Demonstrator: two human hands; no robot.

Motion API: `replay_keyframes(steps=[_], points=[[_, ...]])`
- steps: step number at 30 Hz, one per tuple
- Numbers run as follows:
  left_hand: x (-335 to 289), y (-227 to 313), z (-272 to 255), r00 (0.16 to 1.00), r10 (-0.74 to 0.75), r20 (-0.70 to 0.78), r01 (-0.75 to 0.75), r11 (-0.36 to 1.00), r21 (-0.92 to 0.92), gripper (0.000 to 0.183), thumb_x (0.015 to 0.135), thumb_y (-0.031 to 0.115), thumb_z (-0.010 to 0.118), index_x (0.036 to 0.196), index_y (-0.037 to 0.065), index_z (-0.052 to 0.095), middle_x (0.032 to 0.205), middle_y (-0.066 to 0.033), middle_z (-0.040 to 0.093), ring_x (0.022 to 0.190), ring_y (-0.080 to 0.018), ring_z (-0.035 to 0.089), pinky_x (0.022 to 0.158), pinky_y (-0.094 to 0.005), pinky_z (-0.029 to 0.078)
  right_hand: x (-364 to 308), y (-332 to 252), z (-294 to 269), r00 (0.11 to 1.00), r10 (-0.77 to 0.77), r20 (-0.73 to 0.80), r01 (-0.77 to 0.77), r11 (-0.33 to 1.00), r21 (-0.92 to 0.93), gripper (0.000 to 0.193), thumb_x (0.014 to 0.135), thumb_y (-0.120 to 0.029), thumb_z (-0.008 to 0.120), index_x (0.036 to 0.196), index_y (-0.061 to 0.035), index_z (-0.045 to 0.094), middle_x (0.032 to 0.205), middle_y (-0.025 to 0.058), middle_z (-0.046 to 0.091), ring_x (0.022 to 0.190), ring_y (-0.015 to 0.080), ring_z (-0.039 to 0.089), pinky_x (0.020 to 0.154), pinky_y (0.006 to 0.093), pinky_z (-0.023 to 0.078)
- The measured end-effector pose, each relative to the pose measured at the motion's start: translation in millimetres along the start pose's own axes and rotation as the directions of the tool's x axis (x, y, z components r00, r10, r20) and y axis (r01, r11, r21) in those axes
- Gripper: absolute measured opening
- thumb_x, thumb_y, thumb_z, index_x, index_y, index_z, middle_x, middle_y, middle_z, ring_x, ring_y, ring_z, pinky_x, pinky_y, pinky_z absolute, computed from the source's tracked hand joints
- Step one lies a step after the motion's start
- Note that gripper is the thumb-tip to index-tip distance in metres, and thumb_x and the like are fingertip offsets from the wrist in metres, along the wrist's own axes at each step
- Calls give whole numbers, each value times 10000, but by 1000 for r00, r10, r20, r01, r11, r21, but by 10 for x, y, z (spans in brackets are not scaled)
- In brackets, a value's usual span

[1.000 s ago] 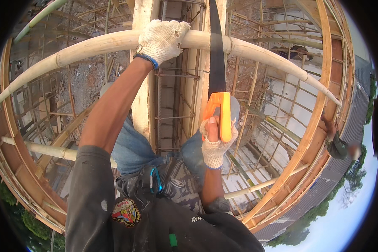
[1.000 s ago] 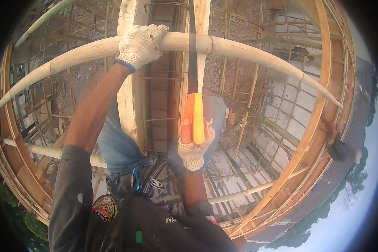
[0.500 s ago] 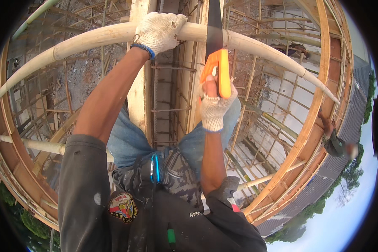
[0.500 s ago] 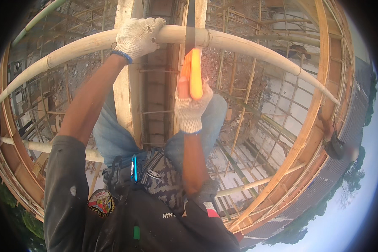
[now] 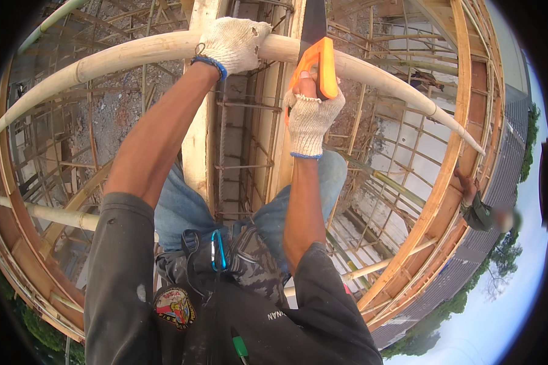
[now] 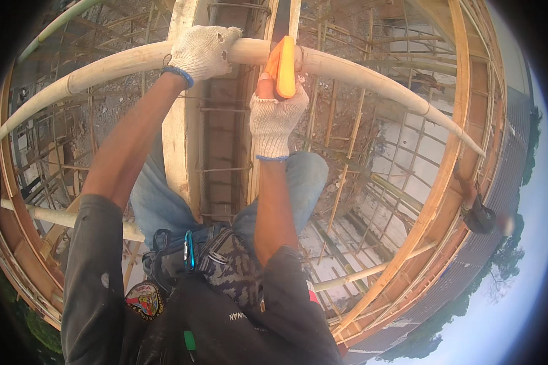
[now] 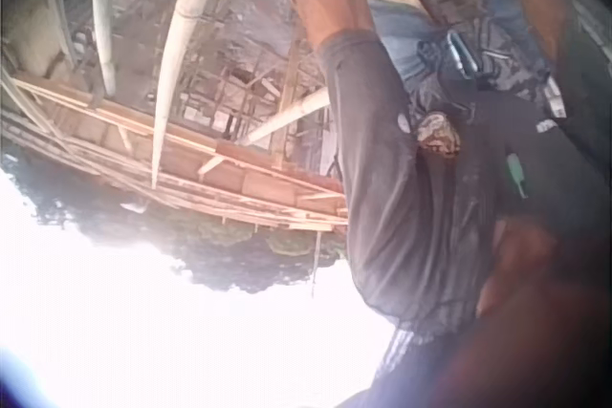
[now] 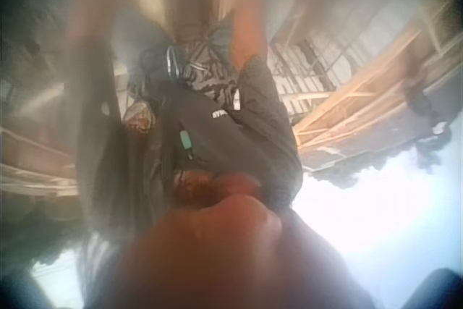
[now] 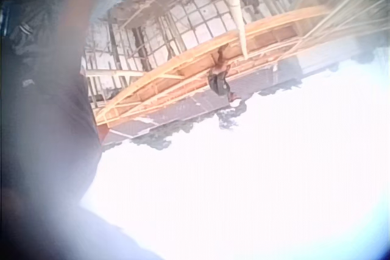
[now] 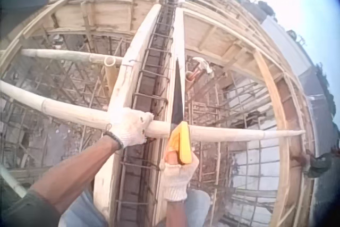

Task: The person works on a bamboo roof framework, using a hammer to secure joints and a hand saw to cut bamboo poles. They reposition bamboo pieces and align them within the structure while seated on the framework.

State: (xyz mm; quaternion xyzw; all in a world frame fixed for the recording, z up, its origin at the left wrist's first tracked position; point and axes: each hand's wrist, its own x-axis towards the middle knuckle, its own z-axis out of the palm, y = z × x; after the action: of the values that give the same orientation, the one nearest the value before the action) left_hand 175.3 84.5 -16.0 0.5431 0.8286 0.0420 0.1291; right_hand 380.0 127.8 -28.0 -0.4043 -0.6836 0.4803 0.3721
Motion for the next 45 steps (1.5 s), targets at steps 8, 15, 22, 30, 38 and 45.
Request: replay_keyframes(steps=[8, 15, 22, 30, 38, 45], points=[[9, -99, 183, 987, 5, -163, -13, 999, -50, 360, 772, 183, 772, 1127, 149, 723, 918, -115, 770, 882, -305, 769, 768, -451, 606, -277, -102, -106, 978, 207, -11, -205, 976, 74, 201, 972, -175, 684, 877, -33, 578, 659, -7, 534, 526, 121, 503, 501, 300, 422], [2, -196, 168, 996, -7, -89, 3, 999, -43, 409, 723, 235, 811, 1115, 156, 723, 962, -119, 771, 898, -326, 764, 774, -447, 619, -1175, -73, -717, 978, 135, 162, -117, 987, -112, 201, 962, -135, 698, 809, -38, 609, 615, -7, 537, 515, 110, 494, 504, 310, 408], [198, -359, 168, 995, 18, -94, -19, 1000, -4, 602, 679, 314, 807, 1253, 167, 697, 1036, -119, 757, 985, -305, 743, 819, -460, 616, -1037, -63, -328, 991, 105, 78, -106, 994, 7, 164, 914, -85, 721, 794, -22, 629, 646, 49, 586, 552, 188, 553, 548, 330, 436], [274, -250, -140, 998, -46, 51, 48, 998, -33, 479, 625, 260, 791, 1093, 169, 748, 959, -112, 767, 895, -308, 757, 749, -460, 629, -1085, -308, -909, 992, 86, 90, -82, 996, -41, 154, 932, -120, 687, 840, -27, 607, 717, 34, 593, 625, 153, 538, 618, 333, 458], [290, -273, -170, 994, -47, 95, 51, 998, -38, 480, 624, 267, 792, 1091, 163, 748, 958, -116, 767, 895, -315, 758, 745, -459, 625, -845, -579, -701, 940, -340, 27, 309, 884, 351, 175, 960, -116, 618, 812, -48, 553, 682, 55, 563, 584, 148, 500, 601, 355, 457], [286, -296, -107, 996, -16, 90, 22, 997, -68, 540, 631, 323, 794, 1133, 137, 721, 961, -138, 757, 915, -322, 748, 754, -459, 614, -1143, -303, -596, 978, 193, 72, -202, 970, 135, 109, 900, -60, 704, 850, -35, 611, 740, 44, 596, 730, 198, 605, 727, 384, 506]])
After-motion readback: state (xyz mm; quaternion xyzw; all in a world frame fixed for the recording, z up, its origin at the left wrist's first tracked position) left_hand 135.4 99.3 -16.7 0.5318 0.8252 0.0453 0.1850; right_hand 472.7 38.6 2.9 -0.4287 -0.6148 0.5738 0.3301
